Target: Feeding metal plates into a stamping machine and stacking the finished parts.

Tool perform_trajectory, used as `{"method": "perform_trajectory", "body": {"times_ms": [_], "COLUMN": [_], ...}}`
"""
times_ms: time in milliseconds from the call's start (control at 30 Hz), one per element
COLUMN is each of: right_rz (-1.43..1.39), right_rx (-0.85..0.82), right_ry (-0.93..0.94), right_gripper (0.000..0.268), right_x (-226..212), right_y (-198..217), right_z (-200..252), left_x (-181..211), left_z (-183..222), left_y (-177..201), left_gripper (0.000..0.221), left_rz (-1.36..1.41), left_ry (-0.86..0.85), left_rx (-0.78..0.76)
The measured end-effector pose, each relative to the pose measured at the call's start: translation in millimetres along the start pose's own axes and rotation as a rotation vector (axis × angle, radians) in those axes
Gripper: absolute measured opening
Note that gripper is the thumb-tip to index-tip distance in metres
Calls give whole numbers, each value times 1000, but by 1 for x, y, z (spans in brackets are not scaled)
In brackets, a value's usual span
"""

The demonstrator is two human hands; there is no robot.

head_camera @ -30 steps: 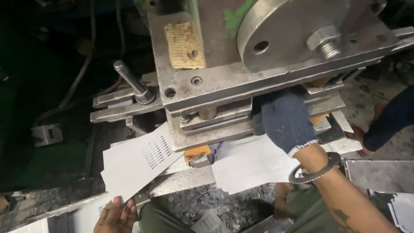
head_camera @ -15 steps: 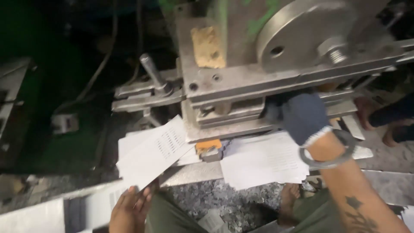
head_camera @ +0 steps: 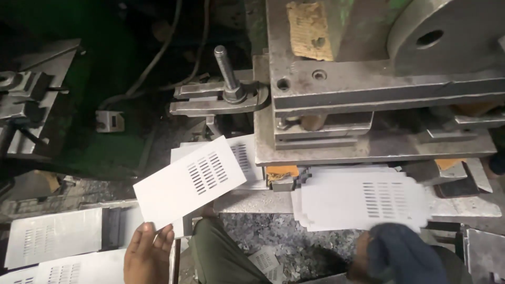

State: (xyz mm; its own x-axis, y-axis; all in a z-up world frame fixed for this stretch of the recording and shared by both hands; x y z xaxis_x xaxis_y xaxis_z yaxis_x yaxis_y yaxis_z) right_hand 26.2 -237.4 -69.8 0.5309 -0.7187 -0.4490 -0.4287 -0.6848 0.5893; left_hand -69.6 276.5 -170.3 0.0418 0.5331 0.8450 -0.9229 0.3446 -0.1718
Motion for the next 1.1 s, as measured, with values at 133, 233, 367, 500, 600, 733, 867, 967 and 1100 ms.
{"method": "perform_trajectory", "body": {"times_ms": [133, 233, 367, 500, 600, 733, 867, 967, 1100], "right_rz": [-397, -600, -577, -432, -329, -208, 474, 515, 648], "right_rx": [-377, -315, -251, -185, -130, -42, -196, -254, -390], "right_ry": [-686, -1000, -1215, -1049, -927, -751, -184, -238, 39], "right_gripper": [26, 26, 26, 29, 32, 28, 39, 32, 24], "right_x": [119, 148, 128, 28, -24, -32, 26, 48, 47], "right_y": [-33, -43, -33, -2, 4, -13, -57, -64, -53], "right_z": [78, 99, 92, 34, -38, -134, -169, -174, -176], "left_x": [-2, -3, -11, -31, -33, -30, -27, -24, 4], "left_z": [11, 42, 128, 196, 228, 246, 244, 216, 147], "left_y": [-10, -36, -123, -199, -244, -271, -254, -224, -174], "left_gripper": [23, 28, 35, 37, 40, 40, 40, 38, 33], "left_rz": [72, -38, -273, -290, -162, 51, -104, -211, -280], "left_ry": [4, 36, 90, 47, -10, 241, 293, 258, 59], "left_rx": [-106, -172, -410, -673, -785, -786, -826, -673, -368]}}
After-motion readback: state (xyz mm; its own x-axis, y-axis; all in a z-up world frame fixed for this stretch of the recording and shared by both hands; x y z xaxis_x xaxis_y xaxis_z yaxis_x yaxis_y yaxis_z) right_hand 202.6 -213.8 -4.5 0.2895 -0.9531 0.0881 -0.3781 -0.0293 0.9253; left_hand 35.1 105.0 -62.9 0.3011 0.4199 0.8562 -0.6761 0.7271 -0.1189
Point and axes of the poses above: each hand's wrist, its own z-axis away from the middle knuckle, its own y-axis out of the back of the hand, x = y × z, the point moved 5 cm from there along -z, towards the middle knuckle, and after that the axes turned 10 degrees about x, right-handed, at the moved point
